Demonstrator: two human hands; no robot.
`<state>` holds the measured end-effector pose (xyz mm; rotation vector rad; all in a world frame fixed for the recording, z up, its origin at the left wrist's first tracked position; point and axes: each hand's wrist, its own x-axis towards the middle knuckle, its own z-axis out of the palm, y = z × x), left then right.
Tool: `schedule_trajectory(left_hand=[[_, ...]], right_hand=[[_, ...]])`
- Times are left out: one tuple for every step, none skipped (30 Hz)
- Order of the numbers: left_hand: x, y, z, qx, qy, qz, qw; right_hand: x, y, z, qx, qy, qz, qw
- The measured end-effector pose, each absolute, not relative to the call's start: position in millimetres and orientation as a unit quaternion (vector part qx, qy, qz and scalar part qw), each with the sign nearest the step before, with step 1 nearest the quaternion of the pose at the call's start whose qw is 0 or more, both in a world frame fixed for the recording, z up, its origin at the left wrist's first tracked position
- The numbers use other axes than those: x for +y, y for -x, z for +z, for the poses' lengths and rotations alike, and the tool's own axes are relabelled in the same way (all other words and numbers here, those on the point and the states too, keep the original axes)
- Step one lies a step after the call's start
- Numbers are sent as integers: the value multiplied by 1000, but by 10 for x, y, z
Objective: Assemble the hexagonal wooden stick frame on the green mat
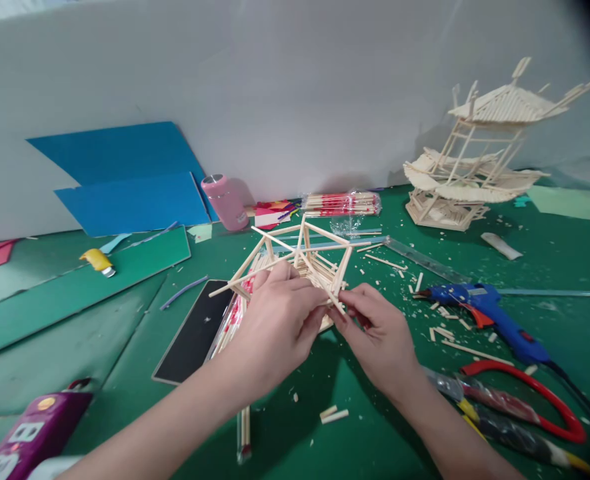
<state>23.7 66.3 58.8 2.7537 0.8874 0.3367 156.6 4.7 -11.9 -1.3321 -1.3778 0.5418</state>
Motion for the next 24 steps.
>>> schedule_trajectory(left_hand=[[660,-240,591,304,-939,115,111],[657,-242,594,305,-939,114,108],[654,-243,598,305,-939,114,106],[650,-243,602,305,-940,114,104],[648,-243,605,305,-940,114,104],[646,-243,608,303,-940,116,103],[647,-244,609,302,-940,119,103],[648,-246,610,301,-940,123,102],[650,-249,612,301,-940,126,102],[652,-252,615,300,-940,125,102],[652,-254,620,298,-941,121,104],[651,-253,628,298,-942,115,105],[646,-247,638,299,-942,111,105],[639,-232,649,302,-941,110,102],[629,-207,660,307,-940,113,99],[616,-171,670,313,-937,120,95],[602,-124,676,319,-934,130,91],[588,-69,678,326,-931,140,90],[575,-8,675,335,-926,150,93],[562,55,667,345,-919,162,101],[551,116,654,355,-910,180,115],[542,171,640,368,-897,200,137],[534,215,625,385,-881,221,167],[526,247,612,403,-860,239,202]], right_hand=[[47,-1565,-120,-580,561,227,545],[49,-1565,-120,-580,560,225,547],[51,-1565,-120,-580,559,223,548],[54,-1566,-120,-581,558,221,549],[57,-1568,-119,-583,558,219,548],[60,-1570,-118,-584,560,217,547],[61,-1571,-116,-585,562,216,544],[62,-1571,-113,-585,565,216,541],[60,-1570,-110,-584,567,216,539],[58,-1568,-107,-584,569,217,537],[56,-1564,-105,-584,569,218,536],[54,-1558,-104,-585,569,219,536],[54,-1552,-105,-585,568,219,535],[55,-1546,-110,-585,568,218,536],[58,-1541,-117,-585,568,217,536],[61,-1537,-127,-585,570,216,535],[64,-1535,-139,-583,573,215,533],[64,-1536,-151,-581,577,216,531],[60,-1540,-162,-577,583,217,529],[48,-1546,-169,-569,590,219,529],[29,-1552,-173,-553,600,221,533],[1,-1556,-173,-532,612,225,540],[-34,-1557,-171,-510,623,229,547],[-75,-1550,-168,-489,632,235,554]])
